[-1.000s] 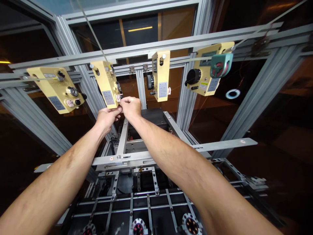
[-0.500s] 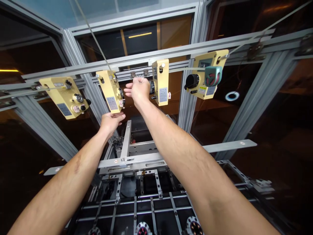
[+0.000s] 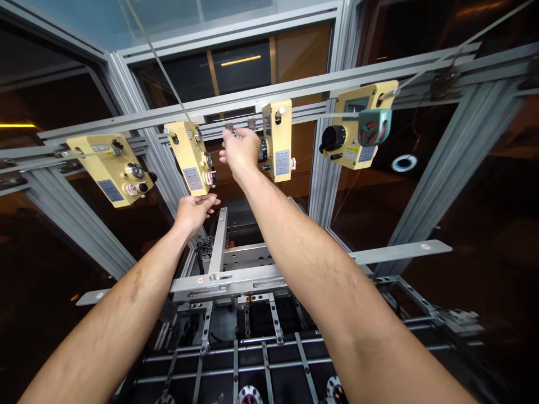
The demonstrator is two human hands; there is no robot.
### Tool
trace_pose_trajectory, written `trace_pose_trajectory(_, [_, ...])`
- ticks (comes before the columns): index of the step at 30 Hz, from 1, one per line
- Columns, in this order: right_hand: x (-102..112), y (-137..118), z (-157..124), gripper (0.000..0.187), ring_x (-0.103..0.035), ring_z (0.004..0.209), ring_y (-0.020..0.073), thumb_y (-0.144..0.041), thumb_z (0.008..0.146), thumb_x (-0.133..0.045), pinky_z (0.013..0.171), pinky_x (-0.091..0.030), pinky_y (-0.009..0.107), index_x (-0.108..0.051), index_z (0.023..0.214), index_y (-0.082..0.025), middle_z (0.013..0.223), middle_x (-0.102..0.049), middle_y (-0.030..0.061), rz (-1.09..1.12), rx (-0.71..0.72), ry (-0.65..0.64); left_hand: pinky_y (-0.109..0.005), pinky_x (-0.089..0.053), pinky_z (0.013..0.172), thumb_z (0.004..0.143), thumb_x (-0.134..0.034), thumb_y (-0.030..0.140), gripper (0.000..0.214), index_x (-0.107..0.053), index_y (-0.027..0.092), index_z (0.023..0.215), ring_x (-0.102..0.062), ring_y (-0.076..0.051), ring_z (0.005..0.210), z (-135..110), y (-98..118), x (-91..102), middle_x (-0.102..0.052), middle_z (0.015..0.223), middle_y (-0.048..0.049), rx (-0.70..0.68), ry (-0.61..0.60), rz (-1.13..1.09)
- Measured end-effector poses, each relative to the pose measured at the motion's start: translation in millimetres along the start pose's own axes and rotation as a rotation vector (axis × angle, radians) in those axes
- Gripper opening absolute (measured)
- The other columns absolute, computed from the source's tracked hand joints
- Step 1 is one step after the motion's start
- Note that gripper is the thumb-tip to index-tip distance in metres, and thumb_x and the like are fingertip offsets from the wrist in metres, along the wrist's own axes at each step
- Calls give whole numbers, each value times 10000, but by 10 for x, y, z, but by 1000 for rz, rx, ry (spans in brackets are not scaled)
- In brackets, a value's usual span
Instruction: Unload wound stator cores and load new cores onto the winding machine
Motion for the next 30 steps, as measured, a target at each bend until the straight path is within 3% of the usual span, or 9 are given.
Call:
trace_pose_trajectory(4, [34, 150, -133, 286, -674, 697, 174, -310, 780, -775, 598, -593, 296, -635, 918, -103, 817, -655, 54, -44, -166, -123, -226, -417, 524, 582, -835, 381, 395, -769, 118, 870, -545, -93, 532, 4, -5, -3, -778, 854, -134, -18, -15, 8])
trace_pose_trajectory(7, [13, 178, -192, 184, -660, 645, 182, -198, 736, -796, 608, -592, 319, -642, 723, -97, 695, -651, 53, -150, -242, -287, -223, -416, 524, 589, -830, 395, 417, -770, 121, 896, -552, -93, 536, 10, -9, -8, -780, 871, -137, -27, -23, 12])
trace_pose_trajectory(10, [-11, 203, -204, 170, -598, 537, 145, -144, 725, -784, 573, -575, 312, -642, 635, -116, 582, -617, 22, -214, -219, -374, -227, -414, 522, 580, -830, 400, 425, -768, 118, 893, -555, -98, 539, 9, -4, -27, -779, 869, -141, -27, -27, 14])
trace_pose_trajectory(14, [-36, 251, -177, 161, -532, 445, 121, -104, 704, -755, 485, -539, 279, -643, 590, -128, 479, -552, -12, -305, -144, -392, -242, -424, 536, 554, -822, 377, 423, -765, 118, 884, -565, -112, 561, 13, -2, -25, -772, 864, -129, 3, -18, 18])
trace_pose_trajectory(19, [-64, 256, -156, 214, -539, 420, 120, -66, 721, -671, 450, -526, 243, -582, 541, -138, 461, -549, -7, -343, -119, -346, -231, -447, 585, 448, -701, 156, 472, -717, 143, 920, -619, -145, 748, 31, 68, 171, -740, 1030, -87, 47, 176, -12])
trace_pose_trajectory(22, [-97, 251, -151, 201, -572, 447, 120, -29, 731, -594, 496, -541, 224, -579, 566, -142, 470, -560, -11, -330, -105, -343, -219, -481, 676, 410, -655, 90, 545, -679, 178, 947, -644, -159, 875, 24, 209, 179, -726, 1066, -35, -104, 120, -186])
trace_pose_trajectory(25, [-114, 236, -125, 193, -613, 511, 127, -32, 750, -565, 586, -560, 234, -599, 595, -141, 505, -583, -4, -358, -29, -352, -244, -510, 823, 411, -744, 71, 548, -676, 169, 946, -662, -183, 962, -9, 286, 119, -734, 1047, -36, -201, 30, -246])
trace_pose_trajectory(30, [-84, 194, -88, 156, -664, 694, 153, -67, 769, -602, 752, -554, 281, -647, 641, -145, 640, -647, 14, -436, 143, -334, -343, -511, 990, 504, -874, 212, 563, -716, 129, 1038, -689, -221, 1037, -64, 265, 118, -748, 1101, -100, -215, 122, -133])
Point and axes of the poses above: each hand's wrist, its own z-axis towards the middle knuckle, its own x-axis out of the back of the hand, y = z × x, the point moved 5 cm from there along z, towards the middle knuckle
